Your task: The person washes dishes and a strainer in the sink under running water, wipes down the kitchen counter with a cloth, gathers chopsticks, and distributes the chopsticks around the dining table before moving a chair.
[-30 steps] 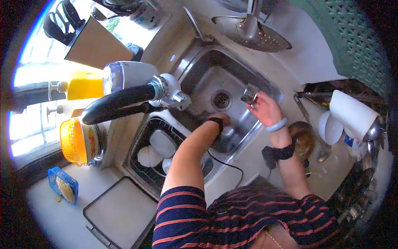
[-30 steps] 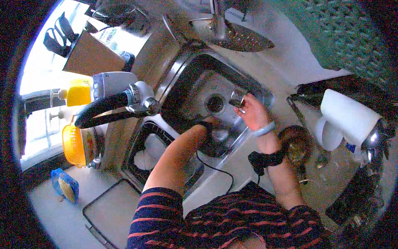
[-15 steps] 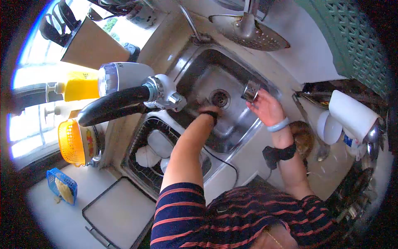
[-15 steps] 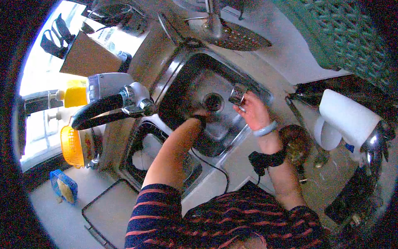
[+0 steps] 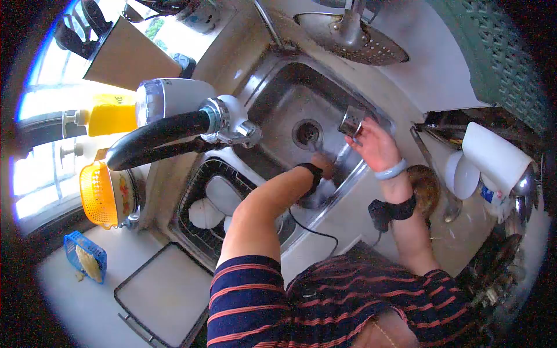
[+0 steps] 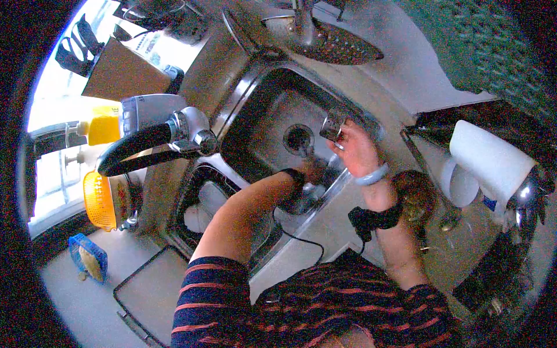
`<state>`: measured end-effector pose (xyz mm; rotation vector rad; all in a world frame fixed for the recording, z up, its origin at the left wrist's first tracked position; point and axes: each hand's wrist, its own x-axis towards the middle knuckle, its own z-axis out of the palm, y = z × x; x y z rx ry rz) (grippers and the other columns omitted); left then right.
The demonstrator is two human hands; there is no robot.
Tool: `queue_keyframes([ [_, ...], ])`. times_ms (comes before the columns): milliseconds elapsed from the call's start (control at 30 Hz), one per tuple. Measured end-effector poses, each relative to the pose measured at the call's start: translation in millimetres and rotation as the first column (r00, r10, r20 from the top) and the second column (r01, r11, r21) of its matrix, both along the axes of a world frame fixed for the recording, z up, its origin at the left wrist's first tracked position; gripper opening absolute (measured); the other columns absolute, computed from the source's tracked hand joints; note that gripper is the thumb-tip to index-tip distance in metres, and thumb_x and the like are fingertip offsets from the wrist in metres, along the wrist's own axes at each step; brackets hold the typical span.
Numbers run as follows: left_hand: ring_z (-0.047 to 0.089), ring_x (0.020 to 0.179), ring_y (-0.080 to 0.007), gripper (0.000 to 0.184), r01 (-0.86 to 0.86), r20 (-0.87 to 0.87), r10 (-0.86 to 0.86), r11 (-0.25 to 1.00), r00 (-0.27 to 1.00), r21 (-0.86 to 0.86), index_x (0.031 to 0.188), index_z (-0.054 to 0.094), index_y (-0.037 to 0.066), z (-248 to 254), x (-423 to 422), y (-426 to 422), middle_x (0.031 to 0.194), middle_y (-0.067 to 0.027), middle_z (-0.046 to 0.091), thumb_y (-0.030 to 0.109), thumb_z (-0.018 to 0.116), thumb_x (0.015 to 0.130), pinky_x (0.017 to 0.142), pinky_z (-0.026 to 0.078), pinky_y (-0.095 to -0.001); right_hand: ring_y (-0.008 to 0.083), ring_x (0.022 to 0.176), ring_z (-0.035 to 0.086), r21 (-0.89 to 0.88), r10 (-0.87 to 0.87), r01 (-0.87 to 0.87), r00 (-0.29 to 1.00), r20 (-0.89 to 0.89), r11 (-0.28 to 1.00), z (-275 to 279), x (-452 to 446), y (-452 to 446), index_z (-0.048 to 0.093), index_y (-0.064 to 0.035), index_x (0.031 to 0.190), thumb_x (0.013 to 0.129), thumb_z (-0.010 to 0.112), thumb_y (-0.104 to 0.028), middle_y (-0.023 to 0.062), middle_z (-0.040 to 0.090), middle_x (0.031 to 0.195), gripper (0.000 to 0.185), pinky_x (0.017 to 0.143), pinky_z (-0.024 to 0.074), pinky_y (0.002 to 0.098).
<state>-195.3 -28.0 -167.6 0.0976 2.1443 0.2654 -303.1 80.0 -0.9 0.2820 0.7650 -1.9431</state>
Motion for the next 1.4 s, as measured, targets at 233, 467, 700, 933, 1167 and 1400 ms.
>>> queue_keyframes([
  [233, 0.051, 0.102, -0.0277, 0.048, -0.634, -0.272, 0.597, 0.77, 0.755, -0.069, 0.102, 0.06, 0.01, -14.8, 9.7, -115.8, 0.11, -0.0118, 0.055, 0.047, 0.052, 0.072, 0.083, 0.042, -0.0375, 0.0176, 0.086, 0.054, 0.04, 0.015, -0.015, 1.0, 0.0, 0.999, -5.1, 5.4, 2.4, 0.052, -0.0119, 0.093, 0.08, 0.052, -0.016, 0.0042, 0.058, 0.092, 0.013, 0.076, 0.0453, 0.0366],
  [467, 0.058, 0.086, -0.0276, 0.03, 0.017, -0.196, 0.062, 0.924, 0.979, 0.381, 0.088, 0.061, 0.004, -26.4, 4.2, -23.0, 0.091, -0.0126, 0.061, 0.028, 0.053, 0.072, 0.076, 0.044, -0.0391, 0.0188, 0.09, 0.052, 0.036, 0.001, -0.001, 1.0, -0.008, 0.999, -6.0, 5.4, 5.1, 0.052, -0.0105, 0.096, 0.081, 0.051, -0.016, 0.005, 0.057, 0.096, 0.016, 0.079, 0.0432, 0.0369],
  [700, 0.057, 0.081, -0.0266, 0.031, 0.133, -0.112, -0.09, 0.86, 0.99, 0.493, 0.089, 0.06, 0.005, -37.1, -16.1, 2.3, 0.088, -0.0128, 0.061, 0.027, 0.056, 0.068, 0.07, 0.044, -0.0401, 0.0187, 0.095, 0.051, 0.008, 0.075, -0.075, 0.995, -0.061, 0.997, 7.4, 9.9, -2.1, 0.05, -0.0081, 0.106, 0.082, 0.049, -0.016, 0.0058, 0.055, 0.102, 0.025, 0.084, 0.0411, 0.0363],
  [933, 0.056, 0.092, -0.027, 0.028, 0.201, 0.162, -0.204, 0.979, 0.965, 0.035, 0.096, 0.06, 0.011, 115.1, 35.9, -49.9, 0.096, -0.0108, 0.06, 0.026, 0.055, 0.073, 0.076, 0.045, -0.0381, 0.0185, 0.095, 0.051, 0.026, 0.09, -0.089, 0.995, -0.051, 0.996, 6.1, 10.5, 8.2, 0.049, -0.0071, 0.108, 0.082, 0.047, -0.015, 0.0069, 0.055, 0.103, 0.026, 0.084, 0.041, 0.0359],
  [1167, 0.058, 0.087, -0.0261, 0.024, -0.062, -0.081, 0.053, 0.993, 0.995, -0.105, 0.087, 0.065, 0.01, -33.5, 60.6, -131.7, 0.091, -0.0089, 0.062, 0.024, 0.056, 0.069, 0.071, 0.046, -0.0372, 0.0201, 0.096, 0.05, -0.027, 0.044, -0.045, 0.999, -0.028, 0.999, 17.3, 4.5, 24.7, 0.047, -0.006, 0.108, 0.083, 0.047, -0.014, 0.0085, 0.055, 0.104, 0.026, 0.084, 0.0409, 0.0371],
  [1400, 0.057, 0.084, -0.0292, 0.029, 0.131, 0.097, -0.166, 0.946, 0.981, 0.296, 0.088, 0.061, 0.008, 74.0, 32.1, -6.2, 0.091, -0.0137, 0.06, 0.029, 0.049, 0.075, 0.074, 0.045, -0.0366, 0.0201, 0.095, 0.052, 0.041, -0.012, 0.012, 1.0, -0.005, 0.999, 37.8, -4.4, 34.5, 0.052, -0.0083, 0.098, 0.083, 0.048, -0.014, 0.0075, 0.057, 0.1, 0.016, 0.081, 0.0428, 0.038],
])
